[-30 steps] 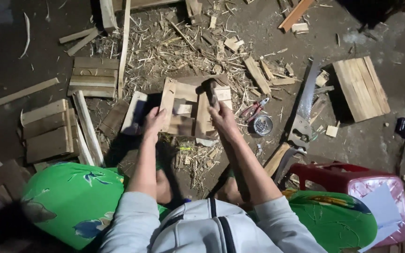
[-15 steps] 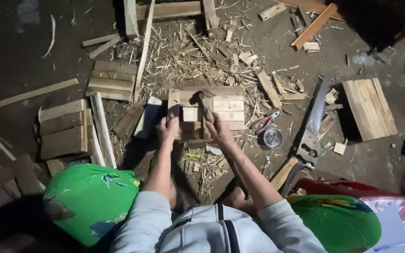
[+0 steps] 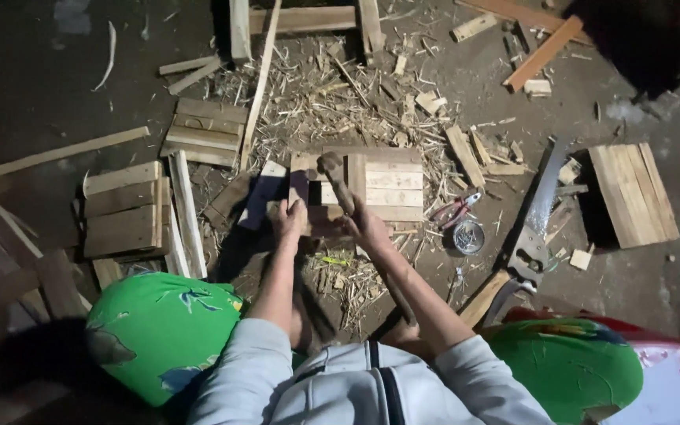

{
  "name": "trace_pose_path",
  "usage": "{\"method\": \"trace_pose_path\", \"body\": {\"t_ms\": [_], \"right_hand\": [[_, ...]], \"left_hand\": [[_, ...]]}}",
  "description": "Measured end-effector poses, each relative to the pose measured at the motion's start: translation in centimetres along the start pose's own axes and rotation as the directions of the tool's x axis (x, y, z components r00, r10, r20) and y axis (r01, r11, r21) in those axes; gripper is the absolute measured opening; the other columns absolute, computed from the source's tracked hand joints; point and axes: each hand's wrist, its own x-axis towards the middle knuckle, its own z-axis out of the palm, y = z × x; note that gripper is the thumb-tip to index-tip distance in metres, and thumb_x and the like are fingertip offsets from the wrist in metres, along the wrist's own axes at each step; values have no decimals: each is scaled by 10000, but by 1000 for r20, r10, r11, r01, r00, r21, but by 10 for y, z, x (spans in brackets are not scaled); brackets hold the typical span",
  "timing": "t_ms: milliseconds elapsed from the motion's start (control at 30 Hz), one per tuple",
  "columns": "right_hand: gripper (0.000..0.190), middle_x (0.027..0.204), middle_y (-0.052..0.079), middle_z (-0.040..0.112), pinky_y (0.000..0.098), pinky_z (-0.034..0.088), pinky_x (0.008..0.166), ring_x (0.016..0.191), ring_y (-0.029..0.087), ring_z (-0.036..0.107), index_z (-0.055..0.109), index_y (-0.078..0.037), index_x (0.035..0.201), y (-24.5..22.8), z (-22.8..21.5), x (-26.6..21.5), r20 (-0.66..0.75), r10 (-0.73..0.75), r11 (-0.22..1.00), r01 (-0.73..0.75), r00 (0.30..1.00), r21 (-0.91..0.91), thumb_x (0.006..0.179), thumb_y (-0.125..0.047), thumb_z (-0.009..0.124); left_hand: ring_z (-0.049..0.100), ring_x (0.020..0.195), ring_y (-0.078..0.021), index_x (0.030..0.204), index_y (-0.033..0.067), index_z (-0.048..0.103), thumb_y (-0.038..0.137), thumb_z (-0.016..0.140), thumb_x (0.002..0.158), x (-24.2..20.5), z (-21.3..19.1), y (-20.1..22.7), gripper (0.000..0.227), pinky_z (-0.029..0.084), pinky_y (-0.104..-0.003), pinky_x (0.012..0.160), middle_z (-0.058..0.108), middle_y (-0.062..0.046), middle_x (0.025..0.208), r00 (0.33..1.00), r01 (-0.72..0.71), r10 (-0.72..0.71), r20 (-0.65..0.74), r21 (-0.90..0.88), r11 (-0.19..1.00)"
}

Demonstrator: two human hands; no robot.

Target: The person assembles a small wooden box by hand, using a hammer to drive nails into the wooden planks. They adjust the planks and hammer them together to form the box structure.

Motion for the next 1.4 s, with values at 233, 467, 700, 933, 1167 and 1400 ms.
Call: {"method": "trace_pose_path", "body": {"t_ms": [233,467,700,933,1167,1400], "right_hand": [[668,1183,349,663,642,490,996,1131,542,625,319,-236,1577,-58,-9,-17,-3,12,999,-12,1000,33,990,-457,547],[663,1159,351,666,643,490,991,1118,544,630,315,-238,1578,-62,-15,-14,-18,32,999,-31,999,38,996,-463,537],[659,1139,353,669,643,490,987,1107,546,634,311,-239,1579,-67,-20,-12,-35,35,999,-34,999,42,1000,-468,528],[654,1114,355,673,643,490,982,1093,548,639,307,-241,1580,-61,-30,-12,-63,55,998,-52,997,44,1006,-475,518],[650,1088,358,677,644,490,977,1079,550,645,303,-243,1581,-63,-32,-17,-77,44,998,-41,996,41,1012,-481,507],[646,1068,360,680,644,490,973,1068,552,649,300,-245,1581,-64,-42,-11,-94,63,997,-58,994,51,1016,-486,499]], "left_hand": [[551,1334,-356,1412,217,566,515,579,961,9,12,-17,541,450,-469,1117,593,-165,1417,1000,14,-14,-11,68,998],[576,1330,-317,1507,292,475,737,559,902,19,15,-21,755,479,-449,1091,617,-112,1427,998,50,-56,31,171,984],[426,1461,-355,1572,140,403,595,567,962,-11,11,10,779,366,-476,1209,431,-182,1597,999,1,-3,46,43,999],[611,1292,-214,1511,287,466,483,545,990,13,31,-22,563,514,-411,1035,622,-11,1424,998,53,-51,-21,123,991],[463,1413,-450,1502,11,461,449,506,1021,-21,13,10,652,364,-519,1182,505,-310,1500,990,-136,139,-27,73,988],[604,1292,-318,1486,275,473,490,478,1021,14,29,-26,512,485,-469,1069,662,-92,1366,998,-18,29,-47,221,975]]}}
